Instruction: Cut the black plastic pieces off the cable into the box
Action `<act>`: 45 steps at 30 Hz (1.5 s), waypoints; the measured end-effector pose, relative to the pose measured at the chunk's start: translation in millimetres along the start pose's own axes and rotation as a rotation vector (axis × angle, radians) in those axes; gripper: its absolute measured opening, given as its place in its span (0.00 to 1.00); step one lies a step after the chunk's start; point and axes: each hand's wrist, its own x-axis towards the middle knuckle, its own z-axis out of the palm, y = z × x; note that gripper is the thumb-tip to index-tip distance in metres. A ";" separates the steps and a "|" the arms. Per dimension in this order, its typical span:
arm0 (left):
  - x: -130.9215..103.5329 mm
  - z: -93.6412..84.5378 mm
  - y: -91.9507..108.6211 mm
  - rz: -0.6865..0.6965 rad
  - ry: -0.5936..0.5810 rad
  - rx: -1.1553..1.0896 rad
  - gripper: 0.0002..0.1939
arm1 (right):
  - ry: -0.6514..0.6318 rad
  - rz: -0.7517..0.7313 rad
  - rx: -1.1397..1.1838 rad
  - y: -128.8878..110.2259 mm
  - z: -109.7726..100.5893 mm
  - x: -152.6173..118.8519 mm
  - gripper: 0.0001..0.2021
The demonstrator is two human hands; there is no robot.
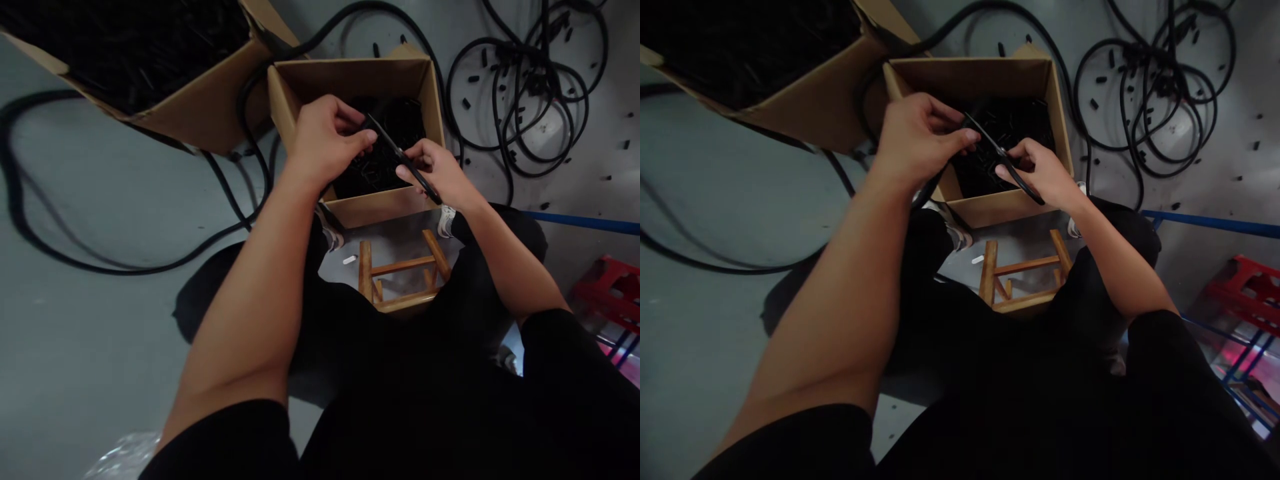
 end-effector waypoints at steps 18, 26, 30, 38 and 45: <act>-7.4 2.2 1.1 0.043 -0.158 -0.081 0.15 | 0.068 -0.011 -0.077 -2.0 0.8 -4.0 0.33; -18.5 11.6 15.6 0.115 -0.179 -0.114 0.15 | 0.058 -0.019 -0.030 -2.1 -1.5 -0.2 0.34; -10.2 1.9 13.6 0.137 -0.225 -0.101 0.24 | 0.044 -0.023 -0.046 0.6 -6.5 -1.0 0.33; -14.0 -4.1 22.8 0.068 -0.425 -0.195 0.36 | -0.003 0.017 -0.017 -7.3 -5.5 -4.2 0.40; -9.3 -8.5 19.5 -0.004 -0.410 -0.318 0.36 | 0.015 -0.002 -0.005 -10.4 -9.8 -4.4 0.41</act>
